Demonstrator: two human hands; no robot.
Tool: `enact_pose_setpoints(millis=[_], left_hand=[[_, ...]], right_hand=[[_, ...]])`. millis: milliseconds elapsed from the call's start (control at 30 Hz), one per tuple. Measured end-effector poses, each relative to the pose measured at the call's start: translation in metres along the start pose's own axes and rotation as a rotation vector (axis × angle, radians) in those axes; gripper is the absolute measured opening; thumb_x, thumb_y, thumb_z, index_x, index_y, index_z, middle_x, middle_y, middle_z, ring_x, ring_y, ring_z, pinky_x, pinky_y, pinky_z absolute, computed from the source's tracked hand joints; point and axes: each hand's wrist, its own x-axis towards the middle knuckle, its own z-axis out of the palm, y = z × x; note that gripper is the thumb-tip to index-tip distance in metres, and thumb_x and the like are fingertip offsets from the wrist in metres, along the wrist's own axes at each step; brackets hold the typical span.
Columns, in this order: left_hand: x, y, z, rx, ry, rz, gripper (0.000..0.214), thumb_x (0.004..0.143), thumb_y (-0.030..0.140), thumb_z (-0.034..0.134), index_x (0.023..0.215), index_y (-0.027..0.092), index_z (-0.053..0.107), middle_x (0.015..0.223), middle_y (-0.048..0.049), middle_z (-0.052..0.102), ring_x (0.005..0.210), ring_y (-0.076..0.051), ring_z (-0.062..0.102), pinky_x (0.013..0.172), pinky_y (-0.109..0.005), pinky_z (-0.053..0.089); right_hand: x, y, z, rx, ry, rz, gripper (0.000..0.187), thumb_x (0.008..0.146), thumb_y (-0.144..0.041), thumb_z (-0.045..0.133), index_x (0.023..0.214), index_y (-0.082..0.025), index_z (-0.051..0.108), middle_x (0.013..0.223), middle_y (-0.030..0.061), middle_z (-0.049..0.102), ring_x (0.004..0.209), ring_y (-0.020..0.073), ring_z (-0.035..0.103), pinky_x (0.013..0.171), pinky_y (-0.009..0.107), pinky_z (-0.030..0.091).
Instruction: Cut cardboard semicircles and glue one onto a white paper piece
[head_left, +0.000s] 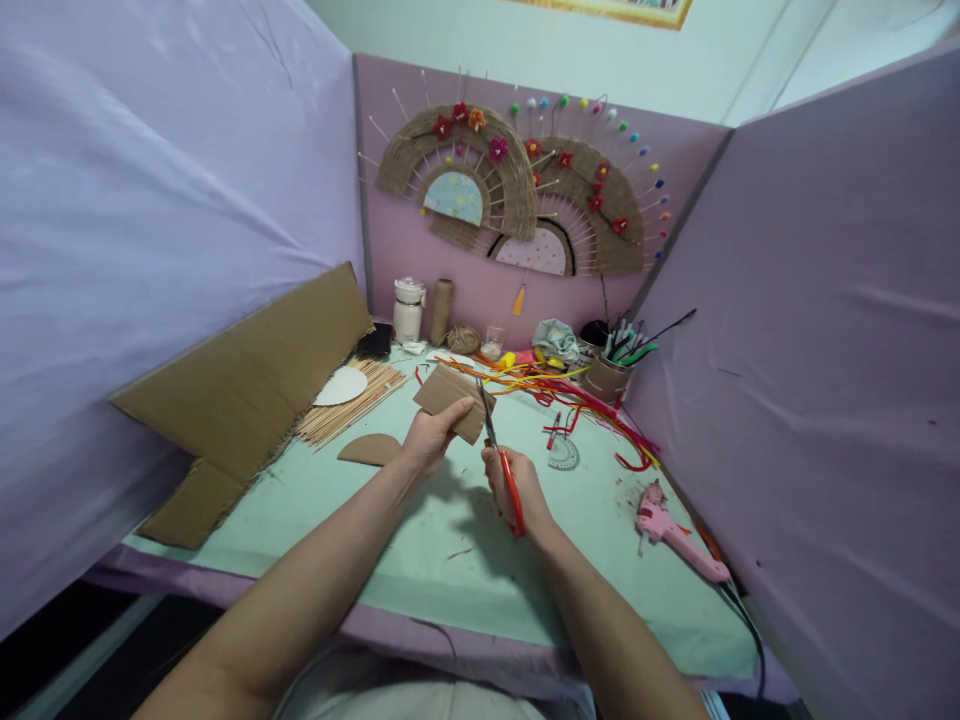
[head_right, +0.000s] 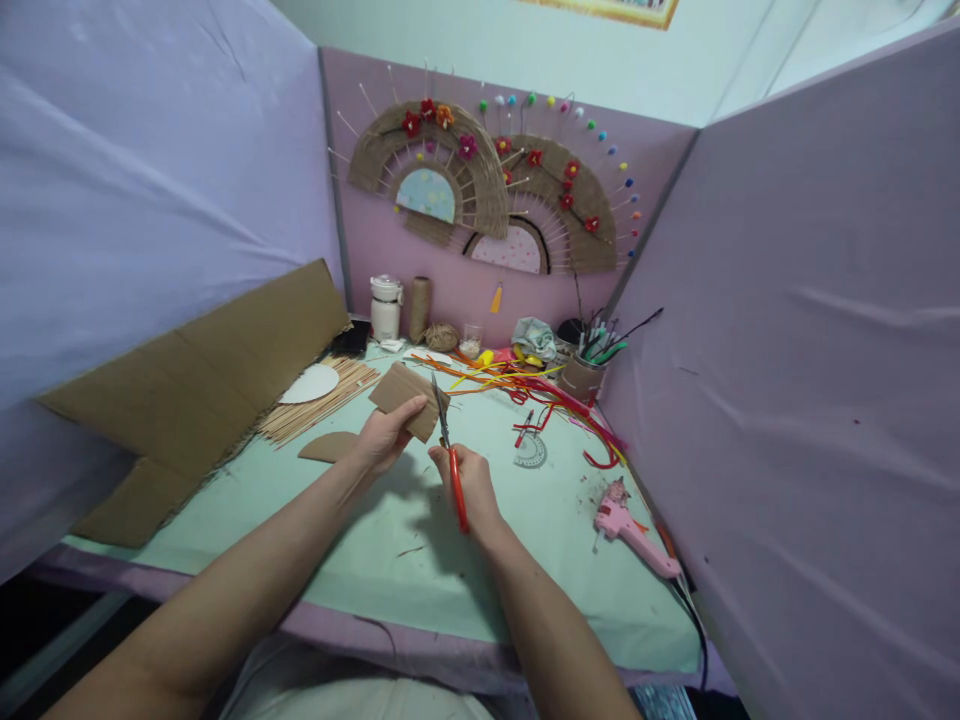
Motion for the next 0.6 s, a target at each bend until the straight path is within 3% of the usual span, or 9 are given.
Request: enact_pose_setpoints(millis=[100,367,600], left_hand=[[0.0,0.001,0.0,-0.026,0.027,-0.022,0.041,0.057,0.027,0.087,0.091,0.015,0.068,0.084,-0.0025,0.071,0.074,-0.015,0.064,0.073,-0.029,0.052],[0.004,0.011,-0.005,0.037,-0.025,-0.027,0.042,0.054,0.023,0.087,0.09,0.014,0.068,0.084,-0.0041,0.072,0.076,-0.017,0.067,0.074,-0.03,0.053],[0.006,0.012,-0.011,0.119,-0.093,0.053,0.047,0.053,0.028,0.088,0.093,0.014,0.068,0.088,-0.0056,0.073,0.084,-0.021,0.067,0.084,-0.037,0.052]], right_hand=[[0.002,0.004,0.001,0.008,-0.036,-0.012,0.055,0.082,-0.074,0.045,0.068,-0.021,0.047,0.047,-0.0057,0.043,0.04,0.0095,0.037,0.039,0.022,0.029],[0.003,0.001,0.0,0.283,-0.324,-0.05,0.079,0.067,-0.095,0.029,0.084,-0.02,0.05,0.062,-0.004,0.045,0.048,0.0099,0.042,0.048,0.025,0.04],[0.002,-0.002,0.0,0.265,-0.306,-0.058,0.079,0.067,-0.095,0.032,0.084,-0.02,0.05,0.07,-0.0016,0.047,0.054,0.011,0.044,0.053,0.026,0.043]])
